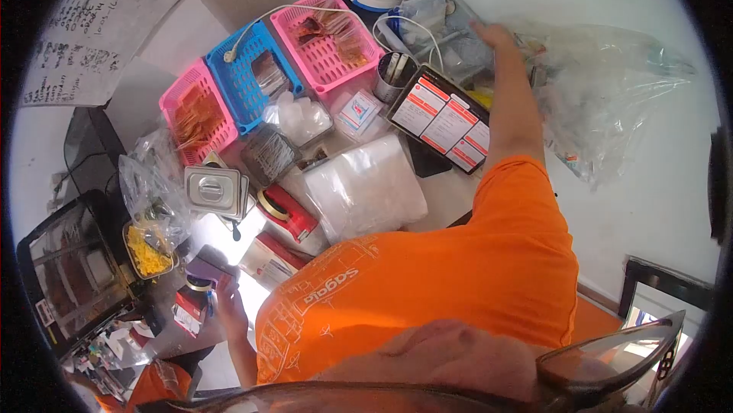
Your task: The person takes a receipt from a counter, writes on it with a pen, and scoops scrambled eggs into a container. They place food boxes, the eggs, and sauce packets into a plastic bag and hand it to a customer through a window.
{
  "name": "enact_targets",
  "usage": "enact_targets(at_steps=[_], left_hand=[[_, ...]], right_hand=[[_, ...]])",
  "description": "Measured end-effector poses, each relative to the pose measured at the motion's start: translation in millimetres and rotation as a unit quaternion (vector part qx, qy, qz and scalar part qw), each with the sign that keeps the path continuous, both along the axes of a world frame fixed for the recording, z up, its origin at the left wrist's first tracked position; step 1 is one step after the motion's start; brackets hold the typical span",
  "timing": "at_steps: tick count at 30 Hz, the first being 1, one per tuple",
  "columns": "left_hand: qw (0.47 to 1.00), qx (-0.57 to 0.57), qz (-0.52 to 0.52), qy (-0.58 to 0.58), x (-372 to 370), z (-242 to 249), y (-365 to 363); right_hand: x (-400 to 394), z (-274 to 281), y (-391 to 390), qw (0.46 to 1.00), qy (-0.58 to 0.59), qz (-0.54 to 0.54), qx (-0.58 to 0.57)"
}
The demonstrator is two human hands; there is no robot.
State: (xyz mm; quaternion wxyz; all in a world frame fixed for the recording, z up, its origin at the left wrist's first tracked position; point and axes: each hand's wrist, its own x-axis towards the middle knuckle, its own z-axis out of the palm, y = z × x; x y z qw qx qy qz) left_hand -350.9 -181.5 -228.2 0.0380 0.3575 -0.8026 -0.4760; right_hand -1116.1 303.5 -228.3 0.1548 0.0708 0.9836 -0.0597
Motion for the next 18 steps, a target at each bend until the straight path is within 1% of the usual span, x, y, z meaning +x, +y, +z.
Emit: enact_targets(at_steps=[1,2,4,5,6,8,9,10,11,12,13,14,15,16,17,18], left_hand=[[1.000,0.020,0.018,0.008,-2.4,3.9,4.8],[1.000,-0.006,0.002,-0.009,2.0,-0.2,2.7],[0.997,-0.058,-0.025,-0.042,14.1,-12.0,-5.3],[0.996,-0.060,-0.026,-0.054,12.9,-7.2,-1.7],[0.996,-0.063,-0.026,-0.065,6.5,2.0,1.1],[0.994,-0.075,-0.021,-0.074,1.4,15.6,6.0],[0.994,-0.082,-0.015,-0.072,2.9,19.2,8.6],[0.994,-0.089,-0.006,-0.069,8.2,19.6,10.9],[0.993,-0.109,-0.017,-0.043,24.8,5.3,4.5],[0.994,-0.089,0.014,-0.063,24.1,10.5,9.8],[0.993,-0.065,0.046,-0.083,16.2,18.1,11.0],[0.992,-0.103,0.026,-0.075,12.1,21.5,12.8],[0.988,-0.137,0.011,-0.074,11.0,23.8,14.1],[0.993,-0.116,-0.006,0.007,8.1,27.5,15.4],[0.998,-0.065,-0.005,0.015,6.5,26.7,13.0],[0.997,-0.069,-0.032,0.034,-1.3,37.7,15.6]], right_hand=[[-8.8,-17.5,-1.7,0.996,-0.041,0.062,0.053],[-15.8,-38.7,-0.8,0.983,-0.084,0.122,0.108],[-7.1,-58.1,3.2,0.988,-0.091,0.108,0.066],[-2.1,-67.4,2.6,0.989,-0.094,0.103,0.044],[-5.8,-84.2,11.6,0.987,-0.114,0.100,0.047],[-22.3,-113.9,46.3,0.982,-0.153,0.102,0.053],[-35.6,-120.8,52.1,0.978,-0.169,0.109,0.060],[-32.9,-102.7,29.0,0.973,-0.185,0.118,0.068],[-18.0,-81.9,20.2,0.961,-0.156,0.183,0.138],[-60.9,-147.1,49.0,0.957,-0.066,0.221,0.178],[-55.0,-107.8,37.9,0.962,-0.090,0.172,0.191],[-39.9,-72.4,32.3,0.963,-0.115,0.127,0.207],[-61.3,-75.6,41.3,0.930,-0.053,0.240,0.272],[-43.3,-44.5,17.5,0.959,0.007,0.164,0.231],[-10.5,9.5,-5.4,0.978,0.062,0.087,0.182],[-2.7,38.1,-16.1,0.987,0.065,0.082,0.123]])
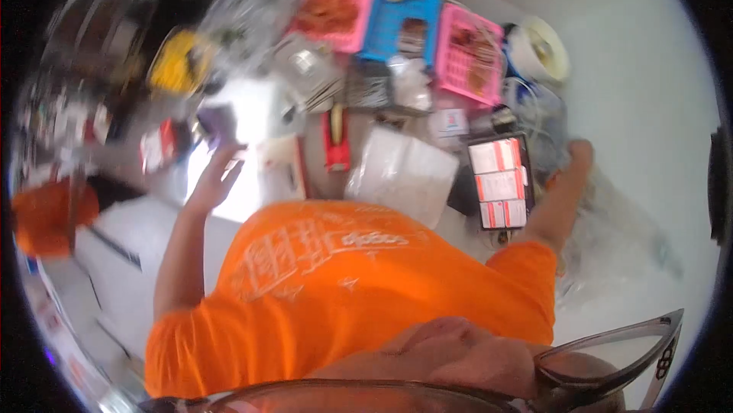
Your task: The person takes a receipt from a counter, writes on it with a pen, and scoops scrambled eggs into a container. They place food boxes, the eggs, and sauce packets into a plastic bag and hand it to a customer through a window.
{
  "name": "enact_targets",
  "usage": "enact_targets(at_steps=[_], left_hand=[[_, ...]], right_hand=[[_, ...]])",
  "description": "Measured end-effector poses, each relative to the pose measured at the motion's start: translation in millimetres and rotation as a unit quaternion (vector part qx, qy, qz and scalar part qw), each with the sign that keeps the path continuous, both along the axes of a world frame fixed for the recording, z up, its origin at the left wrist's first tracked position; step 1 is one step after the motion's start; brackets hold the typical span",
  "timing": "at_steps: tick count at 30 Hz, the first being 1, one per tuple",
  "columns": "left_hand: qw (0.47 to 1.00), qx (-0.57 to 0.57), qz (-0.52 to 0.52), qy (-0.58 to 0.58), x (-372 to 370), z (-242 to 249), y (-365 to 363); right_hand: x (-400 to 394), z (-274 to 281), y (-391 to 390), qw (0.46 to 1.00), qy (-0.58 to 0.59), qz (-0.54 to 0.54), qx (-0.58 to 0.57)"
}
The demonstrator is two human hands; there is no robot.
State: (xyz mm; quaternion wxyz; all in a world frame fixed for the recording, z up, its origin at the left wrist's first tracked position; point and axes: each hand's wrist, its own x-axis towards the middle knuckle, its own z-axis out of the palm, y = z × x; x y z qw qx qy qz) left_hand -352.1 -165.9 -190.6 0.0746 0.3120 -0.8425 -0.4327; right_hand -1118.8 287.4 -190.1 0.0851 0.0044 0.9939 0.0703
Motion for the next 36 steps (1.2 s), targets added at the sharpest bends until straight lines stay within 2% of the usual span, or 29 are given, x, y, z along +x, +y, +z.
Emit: enact_targets(at_steps=[1,3,4,5,7,8,10,11,13,14,16,17,18,20,23,24,27,28,29,31,32,34,36], left_hand=[[0.999,0.035,-0.013,-0.027,-15.9,27.1,4.0],[0.985,0.147,-0.036,0.077,-33.4,29.3,9.0],[0.973,0.185,-0.075,0.118,-42.1,28.1,11.0],[0.960,0.221,-0.097,0.141,-57.8,43.4,16.3],[0.904,0.324,-0.180,0.212,-79.3,37.2,25.1],[0.873,0.405,-0.179,0.203,-86.1,37.3,31.7],[0.833,0.475,-0.144,0.243,-90.2,30.1,43.8],[0.808,0.511,-0.117,0.270,-87.1,15.3,46.0],[0.803,0.537,-0.031,0.256,-58.4,8.0,33.6],[0.798,0.549,0.014,0.247,-39.4,2.5,27.8],[0.895,0.403,-0.008,0.189,6.9,-4.8,9.1],[0.932,0.325,-0.020,0.156,31.7,-6.9,-3.2],[0.941,0.308,0.010,0.141,55.9,-10.3,-18.2],[0.953,0.274,0.067,0.114,103.1,-17.9,-54.5],[0.963,0.211,0.131,0.106,161.5,-21.4,-125.0],[0.956,0.218,0.157,0.116,175.9,-19.1,-145.5],[0.947,0.253,0.173,0.097,205.9,-53.0,-217.4],[0.941,0.308,0.135,0.047,206.6,-34.7,-237.1],[0.947,0.293,0.126,0.043,206.5,-41.0,-245.7],[0.960,0.253,0.110,0.043,200.5,-54.3,-268.8],[0.967,0.236,0.081,0.059,197.2,-66.0,-278.9],[0.969,0.240,0.050,0.034,192.6,-59.6,-294.8],[0.971,0.238,0.029,0.024,180.0,-69.6,-305.0]], right_hand=[[41.7,32.5,-33.0,0.993,0.049,0.062,-0.093],[124.1,97.4,-99.2,0.937,0.110,0.208,-0.258],[163.5,100.0,-131.0,0.875,0.058,0.276,-0.393],[202.7,102.7,-163.2,0.791,-0.021,0.330,-0.514],[331.6,95.3,-235.2,0.710,-0.085,0.336,-0.613],[375.0,67.7,-257.9,0.710,-0.120,0.352,-0.598],[476.6,51.5,-303.0,0.573,-0.170,0.492,-0.633],[514.1,46.3,-317.3,0.492,-0.254,0.505,-0.663],[557.1,33.3,-336.6,0.522,-0.245,0.474,-0.665],[564.7,27.9,-345.5,0.510,-0.227,0.443,-0.702],[584.6,16.0,-372.2,0.483,-0.188,0.367,-0.773],[589.2,7.8,-382.8,0.576,-0.189,0.398,-0.688],[586.6,-2.6,-394.1,0.658,-0.185,0.425,-0.593],[591.6,-21.4,-429.6,0.786,-0.172,0.490,-0.337],[618.8,-54.2,-473.1,0.774,-0.141,0.577,-0.217],[634.3,-58.8,-495.0,0.781,-0.122,0.568,-0.230],[675.7,-60.4,-592.3,0.762,-0.189,0.535,-0.312],[684.3,-68.9,-629.6,0.749,-0.184,0.536,-0.343],[690.8,-78.4,-666.9,0.734,-0.179,0.538,-0.374],[701.2,-86.4,-730.8,0.788,-0.114,0.557,-0.237],[698.8,-93.0,-756.1,0.810,-0.129,0.544,-0.177],[697.1,-107.0,-790.4,0.846,-0.161,0.506,-0.053],[700.8,-99.5,-799.4,0.860,-0.129,0.485,-0.096]])
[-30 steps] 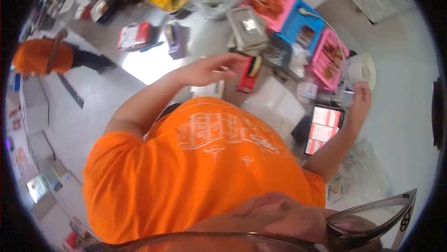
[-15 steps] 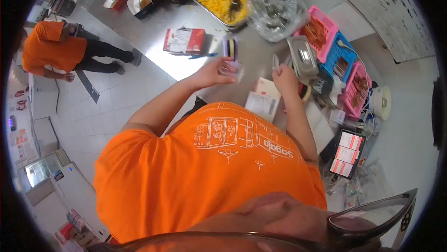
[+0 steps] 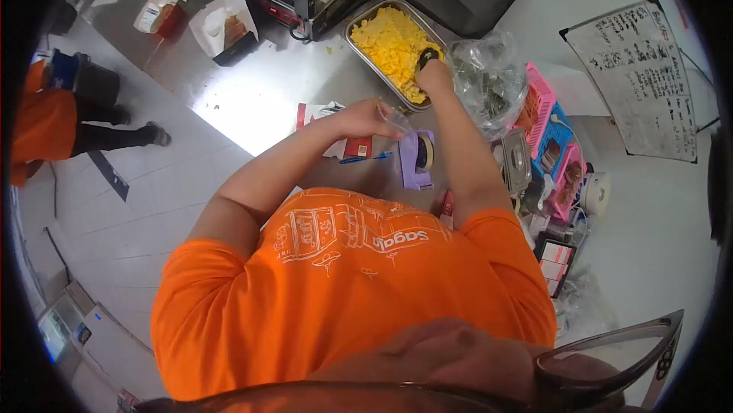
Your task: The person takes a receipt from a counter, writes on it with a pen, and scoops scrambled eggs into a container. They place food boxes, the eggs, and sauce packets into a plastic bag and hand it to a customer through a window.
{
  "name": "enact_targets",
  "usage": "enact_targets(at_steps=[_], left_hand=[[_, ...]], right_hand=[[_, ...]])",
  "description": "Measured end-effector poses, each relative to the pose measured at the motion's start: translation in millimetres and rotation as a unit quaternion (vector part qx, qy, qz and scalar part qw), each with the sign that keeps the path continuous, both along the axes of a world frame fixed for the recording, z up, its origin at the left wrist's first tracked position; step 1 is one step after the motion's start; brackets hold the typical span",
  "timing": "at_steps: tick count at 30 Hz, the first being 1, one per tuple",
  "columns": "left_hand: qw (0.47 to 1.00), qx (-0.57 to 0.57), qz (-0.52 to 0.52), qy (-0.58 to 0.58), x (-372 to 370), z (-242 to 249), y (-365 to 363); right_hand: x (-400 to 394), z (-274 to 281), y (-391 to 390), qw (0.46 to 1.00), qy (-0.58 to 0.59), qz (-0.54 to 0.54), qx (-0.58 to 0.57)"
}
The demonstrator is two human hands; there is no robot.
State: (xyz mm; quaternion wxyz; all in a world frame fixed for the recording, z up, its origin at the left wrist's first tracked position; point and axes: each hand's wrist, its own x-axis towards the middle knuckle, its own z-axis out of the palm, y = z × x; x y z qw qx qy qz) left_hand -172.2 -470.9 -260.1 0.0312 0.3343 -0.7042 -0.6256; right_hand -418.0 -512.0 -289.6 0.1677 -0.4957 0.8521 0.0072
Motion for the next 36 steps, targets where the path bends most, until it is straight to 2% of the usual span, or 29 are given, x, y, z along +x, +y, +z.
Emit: enact_targets(at_steps=[3,4,6,8,11,14,17,20,23,25,27,28,30,31,32,34,36], left_hand=[[0.995,0.096,-0.019,0.016,-19.7,7.6,-10.1],[0.990,0.122,-0.038,0.054,-27.8,3.5,-14.8],[0.975,0.168,-0.069,0.130,-48.2,-16.6,-24.8],[0.975,0.170,-0.023,0.141,-73.8,-55.8,-20.4],[0.971,0.205,0.000,0.123,-87.6,-63.8,-17.1],[0.962,0.258,0.024,0.089,-85.4,-44.7,-22.3],[0.948,0.301,0.053,0.089,-78.2,-24.7,-19.3],[0.931,0.325,0.089,0.143,-86.6,-45.9,-13.4],[0.917,0.336,0.107,0.185,-89.5,-48.4,-6.9],[0.914,0.337,0.111,0.197,-90.0,-49.6,-6.4],[0.916,0.335,0.104,0.193,-90.7,-56.8,-8.0],[0.927,0.330,0.062,0.164,-89.5,-60.7,-12.6],[0.928,0.326,0.054,0.173,-81.0,-43.9,-13.5],[0.928,0.323,0.050,0.178,-77.6,-36.2,-14.8],[0.935,0.305,0.038,0.174,-75.9,-31.1,-16.1],[0.948,0.270,0.013,0.166,-73.7,-23.5,-16.6],[0.951,0.266,-0.005,0.159,-77.4,-37.3,-17.5]], right_hand=[[0.5,12.8,-3.1,0.999,0.006,-0.004,-0.037],[-2.4,18.3,-8.0,0.999,0.009,0.004,-0.049],[-20.5,27.7,-23.5,0.996,0.046,0.061,-0.039],[-29.1,32.4,-38.2,0.988,0.082,0.116,-0.062],[-32.8,14.7,-70.2,0.938,0.178,0.271,-0.122],[-26.8,-7.2,-69.8,0.849,0.307,0.426,-0.055],[-51.6,-38.2,-57.8,0.887,0.237,0.397,-0.003],[-49.5,6.9,-31.1,0.863,0.222,0.449,0.065],[-59.2,5.9,-0.5,0.866,0.174,0.451,0.129],[-60.9,4.5,13.4,0.894,0.094,0.424,0.111],[-42.5,26.0,24.9,0.918,-0.011,0.378,0.119],[-53.3,13.1,33.1,0.929,-0.064,0.358,0.073],[-57.8,8.5,49.8,0.942,-0.183,0.272,0.067],[-59.6,5.6,55.7,0.942,-0.241,0.227,0.062],[-56.5,6.5,60.0,0.941,-0.304,0.133,0.065],[-49.6,7.3,68.3,0.903,-0.419,-0.057,0.070],[-59.1,-0.1,69.0,0.867,-0.482,-0.097,0.075]])
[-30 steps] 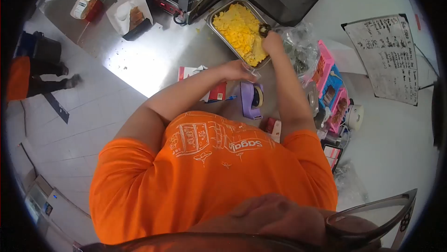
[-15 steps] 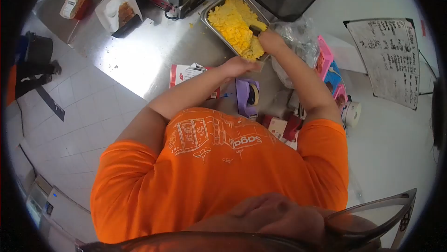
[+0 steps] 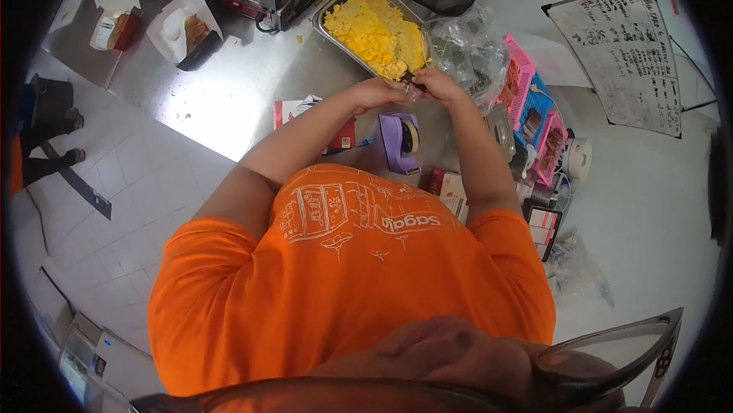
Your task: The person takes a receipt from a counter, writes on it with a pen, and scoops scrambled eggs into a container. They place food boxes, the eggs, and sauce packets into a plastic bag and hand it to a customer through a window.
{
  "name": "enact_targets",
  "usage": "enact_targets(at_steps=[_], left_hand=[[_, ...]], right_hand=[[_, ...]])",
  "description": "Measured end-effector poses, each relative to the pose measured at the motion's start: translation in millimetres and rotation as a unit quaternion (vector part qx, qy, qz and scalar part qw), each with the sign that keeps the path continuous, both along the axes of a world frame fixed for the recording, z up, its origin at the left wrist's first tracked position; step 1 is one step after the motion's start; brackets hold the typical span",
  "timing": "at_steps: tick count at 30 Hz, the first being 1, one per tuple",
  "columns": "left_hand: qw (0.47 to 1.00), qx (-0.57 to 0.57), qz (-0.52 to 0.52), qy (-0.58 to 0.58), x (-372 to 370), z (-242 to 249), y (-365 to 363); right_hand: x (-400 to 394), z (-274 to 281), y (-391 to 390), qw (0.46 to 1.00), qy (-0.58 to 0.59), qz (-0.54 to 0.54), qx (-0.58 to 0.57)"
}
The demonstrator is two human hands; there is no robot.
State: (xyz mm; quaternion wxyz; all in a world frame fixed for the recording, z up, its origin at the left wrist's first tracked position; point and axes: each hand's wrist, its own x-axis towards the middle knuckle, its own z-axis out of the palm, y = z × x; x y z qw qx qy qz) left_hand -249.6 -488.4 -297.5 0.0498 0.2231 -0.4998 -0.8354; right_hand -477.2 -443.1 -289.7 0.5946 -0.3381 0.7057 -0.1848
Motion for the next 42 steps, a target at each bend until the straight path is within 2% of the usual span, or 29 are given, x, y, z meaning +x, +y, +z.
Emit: enact_targets(at_steps=[1,4,7,10,13,14,15,16,19,22,25,28,31,32,33,34,35,36,37,38,39,40,42], left_hand=[[1.000,-0.004,-0.009,-0.001,-2.3,-9.0,-3.7],[0.968,-0.169,-0.152,-0.105,5.1,-6.7,-29.0],[0.944,-0.296,-0.116,-0.092,20.2,17.0,-45.4],[0.895,-0.390,-0.061,-0.207,14.7,56.0,-55.7],[0.891,-0.421,0.049,-0.160,-14.3,40.1,-57.8],[0.897,-0.415,0.062,-0.137,-19.6,37.2,-58.8],[0.903,-0.408,0.074,-0.114,-24.1,35.5,-59.4],[0.908,-0.400,0.086,-0.091,-28.3,32.6,-58.2],[0.904,-0.400,0.142,-0.042,-32.4,7.1,-54.3],[0.902,-0.394,0.174,-0.006,-29.4,-7.9,-55.2],[0.939,-0.304,0.162,-0.022,-15.8,14.6,-51.2],[0.904,-0.381,0.195,0.003,-14.1,4.1,-58.5],[0.896,-0.396,0.203,0.001,-3.1,3.0,-64.6],[0.900,-0.391,0.193,-0.013,2.8,4.4,-67.3],[0.906,-0.384,0.179,-0.026,8.3,9.2,-66.4],[0.880,-0.431,0.201,-0.023,16.5,11.7,-62.0],[0.886,-0.422,0.193,-0.007,26.8,23.1,-57.3],[0.904,-0.389,0.173,-0.024,37.4,37.5,-50.7],[0.886,-0.432,0.166,-0.020,49.1,46.1,-45.3],[0.897,-0.419,0.141,-0.020,59.3,50.3,-40.4],[0.900,-0.413,0.139,-0.016,68.0,51.3,-34.6],[0.903,-0.407,0.138,-0.015,78.7,51.8,-27.6],[0.919,-0.373,0.127,-0.006,94.4,56.4,-7.0]], right_hand=[[-5.5,-3.6,0.4,0.999,-0.035,-0.020,0.010],[2.3,14.4,8.3,0.992,-0.012,-0.126,0.002],[-7.8,39.5,14.5,0.990,-0.048,-0.127,-0.027],[-7.0,60.5,19.5,0.983,-0.037,-0.145,-0.102],[25.1,78.3,19.7,0.971,0.153,-0.041,-0.181],[35.6,71.1,21.8,0.924,0.290,0.040,-0.246],[46.2,56.7,25.4,0.849,0.417,0.119,-0.301],[56.9,48.5,29.5,0.749,0.532,0.195,-0.345],[90.8,59.0,40.7,0.762,0.553,0.085,-0.327],[94.0,49.3,41.6,0.774,0.547,0.079,-0.308],[99.0,49.5,35.6,0.774,0.522,0.036,-0.357],[90.3,44.0,28.8,0.774,0.457,-0.009,-0.438],[73.6,43.5,19.8,0.790,0.404,-0.102,-0.450],[68.0,49.4,19.7,0.835,0.381,-0.097,-0.386],[60.4,52.7,24.0,0.811,0.388,-0.104,-0.425],[51.7,54.0,33.0,0.785,0.398,-0.114,-0.460],[43.2,56.8,47.6,0.758,0.411,-0.128,-0.490],[34.5,70.2,67.1,0.818,0.284,-0.200,-0.458],[23.6,77.8,97.6,0.889,0.294,-0.163,-0.312],[8.4,88.5,125.5,0.936,0.291,-0.116,-0.163],[-5.0,96.6,144.1,0.958,0.279,-0.061,-0.015],[-11.7,70.9,169.6,0.968,0.233,-0.090,0.038],[-17.1,10.7,196.8,0.912,0.396,0.065,0.083]])
